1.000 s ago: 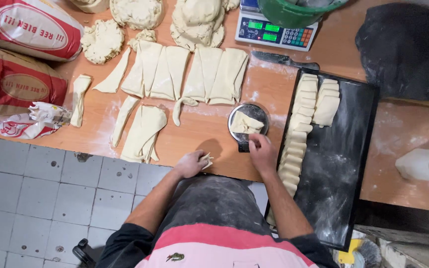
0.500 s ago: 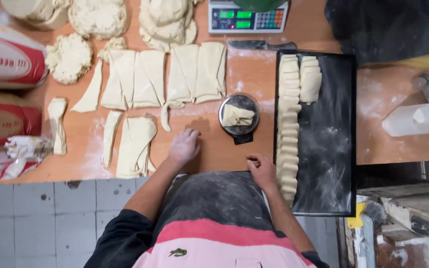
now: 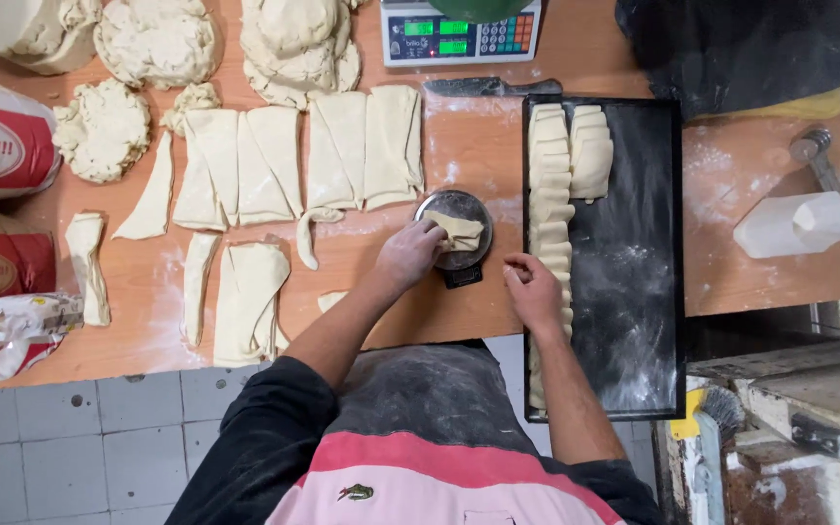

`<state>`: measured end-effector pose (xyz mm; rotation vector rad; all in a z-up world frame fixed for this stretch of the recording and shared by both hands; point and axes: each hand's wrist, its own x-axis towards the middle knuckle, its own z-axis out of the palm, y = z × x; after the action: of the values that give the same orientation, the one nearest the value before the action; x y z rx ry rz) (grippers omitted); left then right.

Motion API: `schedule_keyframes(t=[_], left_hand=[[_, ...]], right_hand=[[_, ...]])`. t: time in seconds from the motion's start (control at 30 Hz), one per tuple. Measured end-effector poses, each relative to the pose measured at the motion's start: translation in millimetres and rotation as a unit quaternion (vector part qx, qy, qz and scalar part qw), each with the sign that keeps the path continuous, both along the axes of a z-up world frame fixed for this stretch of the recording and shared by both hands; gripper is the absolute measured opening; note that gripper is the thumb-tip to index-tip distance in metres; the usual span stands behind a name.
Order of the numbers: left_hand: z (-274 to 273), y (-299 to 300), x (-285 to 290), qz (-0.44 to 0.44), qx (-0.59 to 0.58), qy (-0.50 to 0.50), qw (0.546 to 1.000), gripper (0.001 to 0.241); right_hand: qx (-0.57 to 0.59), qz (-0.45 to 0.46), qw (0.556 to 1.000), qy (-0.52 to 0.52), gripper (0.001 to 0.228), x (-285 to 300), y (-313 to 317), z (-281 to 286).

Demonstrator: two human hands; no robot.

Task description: Shaping and weighing pieces of dough to prepare them for baking.

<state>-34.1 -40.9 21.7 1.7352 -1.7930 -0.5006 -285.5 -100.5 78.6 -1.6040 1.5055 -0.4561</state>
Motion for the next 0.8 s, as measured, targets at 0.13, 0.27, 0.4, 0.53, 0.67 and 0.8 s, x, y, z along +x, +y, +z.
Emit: schedule_keyframes(t=[0.13,0.27,0.4,0.53,0.67,0.8], left_hand=[[-6,-7,-12,0.012,0.000,0.017,1.000,0.026],[-19,-21,-9,-0.001,0.065,-0.007,0.998,0.014],[-8,-25,-9,0.000,0.040,0.008,0.999,0.015],[-14,-28,-12,0.011,0.022,0.026,0.999,0.012],[-12,-46,-2,0.023,0.082,-0.018,0.996,0.018],[8,-48,-7,0.044,0.085,-0.007,0.995,0.021]], right_hand=[[-0.025,0.048,0.998,0.039,0.032,13,-15,-11],[-0.055,0.118,0.991,0.009,0.045,44,-43,-22],[-0.147,0.216,0.963,0.063,0.036,58,-54,-19],[-0.111,0.205,0.966,0.112,0.019,43,-65,-27],[-0.124,0.181,0.968,0.120,0.021,33,-77,-14],[-0.029,0.135,0.984,0.113,0.021,20,-63,-3]])
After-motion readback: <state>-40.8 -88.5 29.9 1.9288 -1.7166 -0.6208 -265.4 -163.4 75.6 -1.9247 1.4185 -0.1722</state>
